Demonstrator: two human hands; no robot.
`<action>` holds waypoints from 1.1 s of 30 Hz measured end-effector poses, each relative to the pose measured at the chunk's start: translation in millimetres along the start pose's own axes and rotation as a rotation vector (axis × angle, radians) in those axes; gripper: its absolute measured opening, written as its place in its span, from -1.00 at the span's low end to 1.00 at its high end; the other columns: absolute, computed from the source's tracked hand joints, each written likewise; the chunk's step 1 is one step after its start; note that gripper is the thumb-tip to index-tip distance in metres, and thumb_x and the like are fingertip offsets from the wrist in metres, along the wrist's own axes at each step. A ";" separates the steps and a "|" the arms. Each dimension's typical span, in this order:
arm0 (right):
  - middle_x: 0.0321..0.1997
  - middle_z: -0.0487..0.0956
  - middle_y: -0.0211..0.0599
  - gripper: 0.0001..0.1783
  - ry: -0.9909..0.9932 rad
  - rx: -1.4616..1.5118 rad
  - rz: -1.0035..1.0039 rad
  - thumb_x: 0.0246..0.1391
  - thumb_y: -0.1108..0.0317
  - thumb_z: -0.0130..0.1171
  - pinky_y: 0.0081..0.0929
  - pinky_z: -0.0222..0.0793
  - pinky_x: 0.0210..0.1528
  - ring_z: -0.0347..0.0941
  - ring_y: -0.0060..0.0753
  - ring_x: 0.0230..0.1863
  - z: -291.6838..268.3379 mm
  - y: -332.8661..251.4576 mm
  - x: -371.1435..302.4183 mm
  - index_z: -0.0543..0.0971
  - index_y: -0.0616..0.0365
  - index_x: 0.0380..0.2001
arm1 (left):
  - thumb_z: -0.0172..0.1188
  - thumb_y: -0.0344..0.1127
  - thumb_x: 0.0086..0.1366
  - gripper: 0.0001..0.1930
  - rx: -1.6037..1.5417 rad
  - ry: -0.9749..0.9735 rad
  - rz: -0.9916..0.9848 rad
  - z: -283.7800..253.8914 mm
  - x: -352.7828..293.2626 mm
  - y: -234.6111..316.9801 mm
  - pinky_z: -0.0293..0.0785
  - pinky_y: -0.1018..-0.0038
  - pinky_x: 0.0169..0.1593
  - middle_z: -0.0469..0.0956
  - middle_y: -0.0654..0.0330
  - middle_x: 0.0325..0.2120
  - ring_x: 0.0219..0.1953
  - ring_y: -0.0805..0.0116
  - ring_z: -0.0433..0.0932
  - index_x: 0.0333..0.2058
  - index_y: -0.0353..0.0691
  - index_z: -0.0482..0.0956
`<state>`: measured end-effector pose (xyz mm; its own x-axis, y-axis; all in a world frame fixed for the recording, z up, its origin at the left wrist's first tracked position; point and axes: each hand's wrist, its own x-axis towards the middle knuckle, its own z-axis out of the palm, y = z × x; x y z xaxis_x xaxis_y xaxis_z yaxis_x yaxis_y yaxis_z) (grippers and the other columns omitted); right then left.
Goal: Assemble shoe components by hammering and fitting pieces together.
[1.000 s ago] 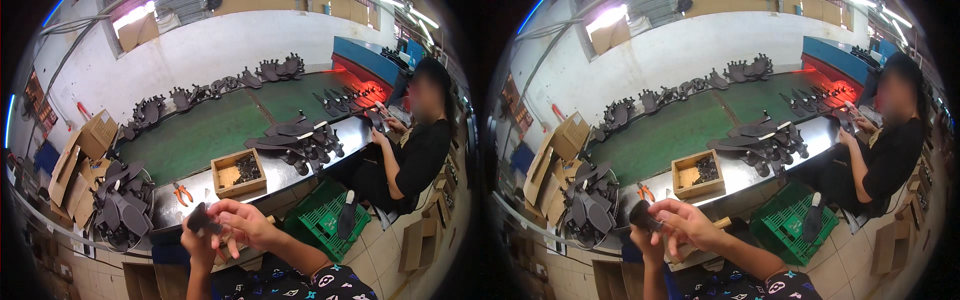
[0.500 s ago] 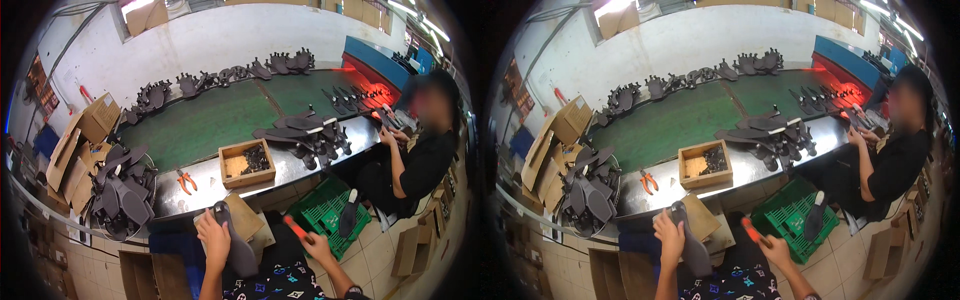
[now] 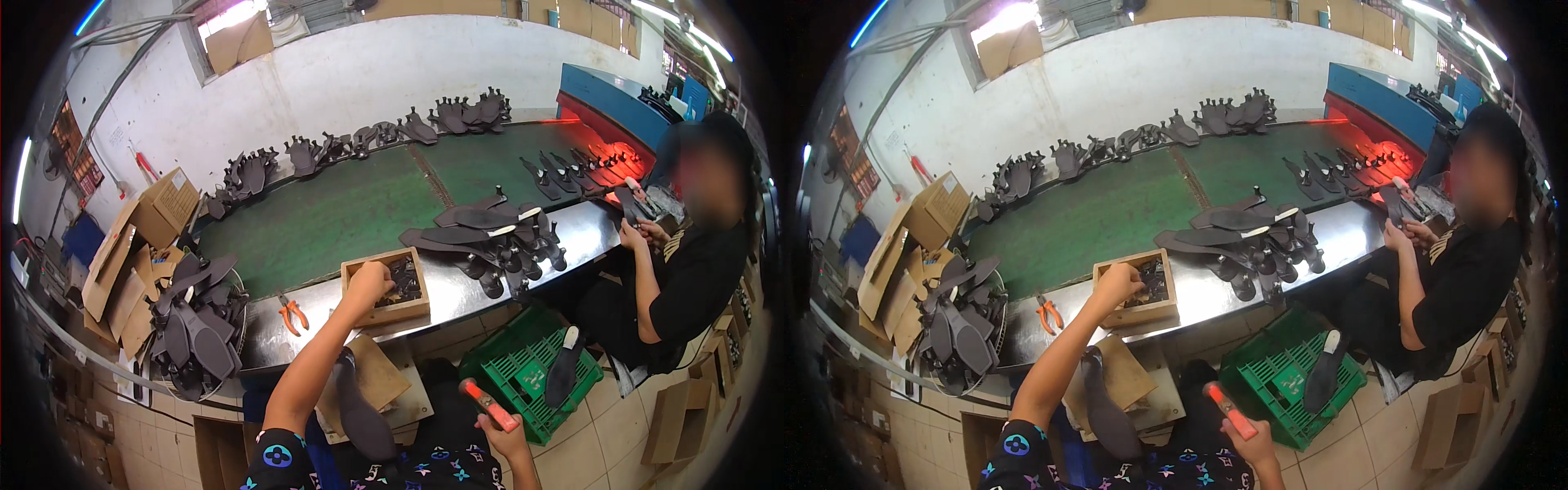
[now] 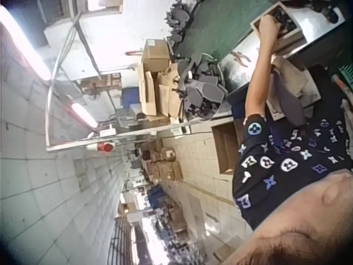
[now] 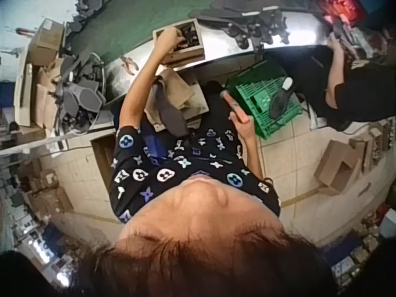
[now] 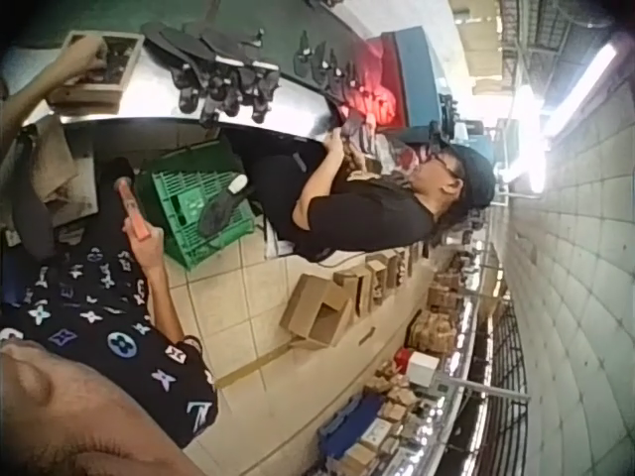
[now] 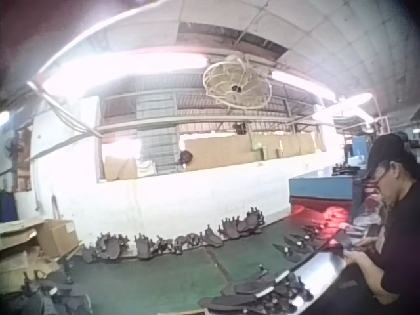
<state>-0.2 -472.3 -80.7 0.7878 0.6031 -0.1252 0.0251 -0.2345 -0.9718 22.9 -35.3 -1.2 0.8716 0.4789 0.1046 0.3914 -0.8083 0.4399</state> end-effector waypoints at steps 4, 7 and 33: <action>-0.52 0.61 -0.43 -0.74 -0.106 0.076 -0.127 0.20 0.31 0.24 -0.58 0.43 -0.32 0.51 -0.63 -0.46 17.0 -32.7 35.0 0.61 0.29 -0.15 | 0.32 -0.40 0.12 -0.87 -0.099 0.078 -0.067 -3.8 -9.4 4.6 0.52 0.21 -0.27 0.62 -0.08 -0.49 -0.41 -0.04 0.62 -0.46 -0.38 0.65; -0.48 0.61 -0.43 -0.72 -0.189 0.153 -0.137 0.24 0.26 0.23 -0.59 0.38 -0.37 0.47 -0.65 -0.47 24.5 -53.2 60.5 0.61 0.26 -0.12 | 0.31 -0.40 0.15 -0.88 -0.227 0.387 0.114 -20.4 -40.4 17.3 0.46 0.28 -0.31 0.56 0.00 -0.50 -0.44 0.09 0.57 -0.44 -0.36 0.65; -0.19 0.65 0.08 -0.78 -0.657 0.480 -0.194 0.01 0.53 0.35 -0.72 0.36 -0.57 0.50 -0.59 -0.54 124.3 -211.4 25.1 0.61 0.38 -0.25 | 0.24 -0.55 0.05 -0.79 0.853 0.426 1.137 -154.7 -283.4 75.2 0.35 0.59 -0.23 0.54 0.26 -0.31 -0.29 0.48 0.47 -0.27 -0.35 0.59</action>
<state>-62.2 -312.8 96.8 0.2731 0.9560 0.1069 -0.2583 0.1799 -0.9492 -240.4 -178.9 140.2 0.7309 -0.5925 0.3388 -0.2421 -0.6892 -0.6829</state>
